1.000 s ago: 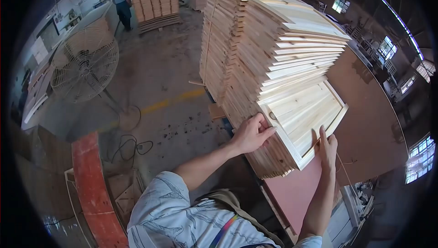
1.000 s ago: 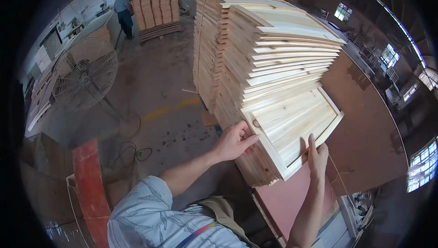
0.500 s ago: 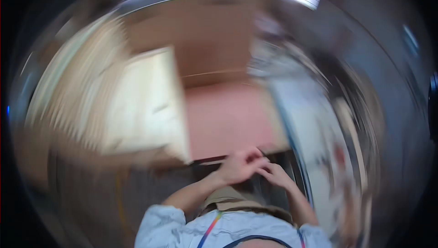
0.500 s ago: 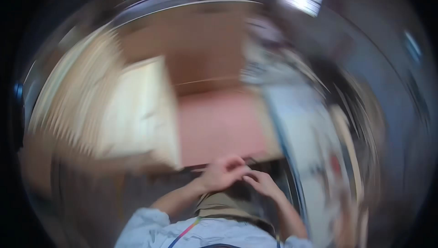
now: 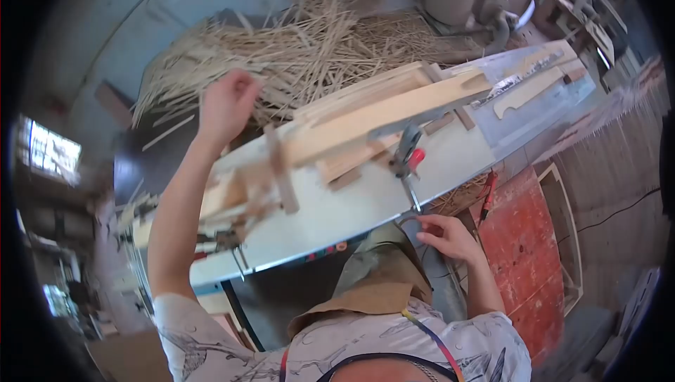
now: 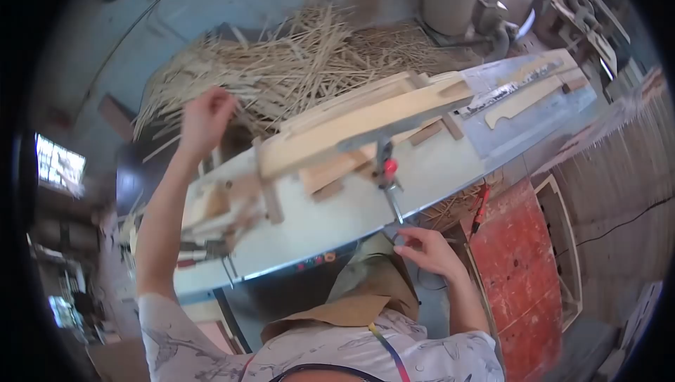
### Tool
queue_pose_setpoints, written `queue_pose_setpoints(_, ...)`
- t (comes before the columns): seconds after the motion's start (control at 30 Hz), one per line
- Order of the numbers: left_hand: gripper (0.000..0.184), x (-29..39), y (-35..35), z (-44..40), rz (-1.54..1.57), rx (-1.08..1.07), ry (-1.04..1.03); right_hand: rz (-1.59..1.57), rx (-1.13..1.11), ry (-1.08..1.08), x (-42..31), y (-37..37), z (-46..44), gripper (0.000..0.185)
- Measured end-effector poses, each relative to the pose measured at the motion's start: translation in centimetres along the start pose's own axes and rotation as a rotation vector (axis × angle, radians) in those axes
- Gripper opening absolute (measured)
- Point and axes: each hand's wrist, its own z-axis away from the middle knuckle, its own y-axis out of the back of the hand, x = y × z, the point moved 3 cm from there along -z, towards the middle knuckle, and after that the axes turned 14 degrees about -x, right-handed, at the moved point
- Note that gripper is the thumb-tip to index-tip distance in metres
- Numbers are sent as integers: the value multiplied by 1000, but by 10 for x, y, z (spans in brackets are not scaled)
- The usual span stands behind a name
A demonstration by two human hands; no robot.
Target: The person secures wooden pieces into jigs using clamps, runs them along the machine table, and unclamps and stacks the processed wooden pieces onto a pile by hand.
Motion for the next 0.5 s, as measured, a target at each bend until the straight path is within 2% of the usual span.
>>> queue_pose_setpoints(0.03, 39, -18, -30, -47, -103, -109, -29, -8, 42, -35, 4, 14, 3, 48)
queue_pose_setpoints(0.1, 57, -58, -103, -128, -384, -523, -61, -34, 110, -70, 14, 46, 7, 49)
queue_pose_setpoints(0.17, 72, -84, -164, -166, -335, -627, -28, 6, 221, -96, 17, 80, 19, 52)
queue_pose_setpoints(0.23, 77, -131, -231, -189, -332, -548, -133, -47, 273, -141, -1, 115, 31, 53)
queue_pose_setpoints(0.3, 73, -142, -262, -187, -311, -632, -112, 25, 422, -181, -18, 152, 42, 53)
queue_pose_setpoints(0.33, 69, -141, -274, -189, -294, -709, -71, 119, 468, -135, -23, 170, 42, 50)
queue_pose_setpoints(0.37, 69, -130, -274, -194, -275, -699, -75, 141, 470, -140, -40, 186, 41, 50)
queue_pose_setpoints(0.43, 56, -107, -241, -187, -201, -662, 26, 319, 557, 17, -95, 213, 30, 46)
queue_pose_setpoints(0.47, 56, -86, -217, -179, -191, -639, 49, 336, 531, 34, -119, 222, 21, 46)
queue_pose_setpoints(0.5, 53, -57, -188, -172, -260, -552, 3, 405, 577, 139, -146, 229, 11, 44)
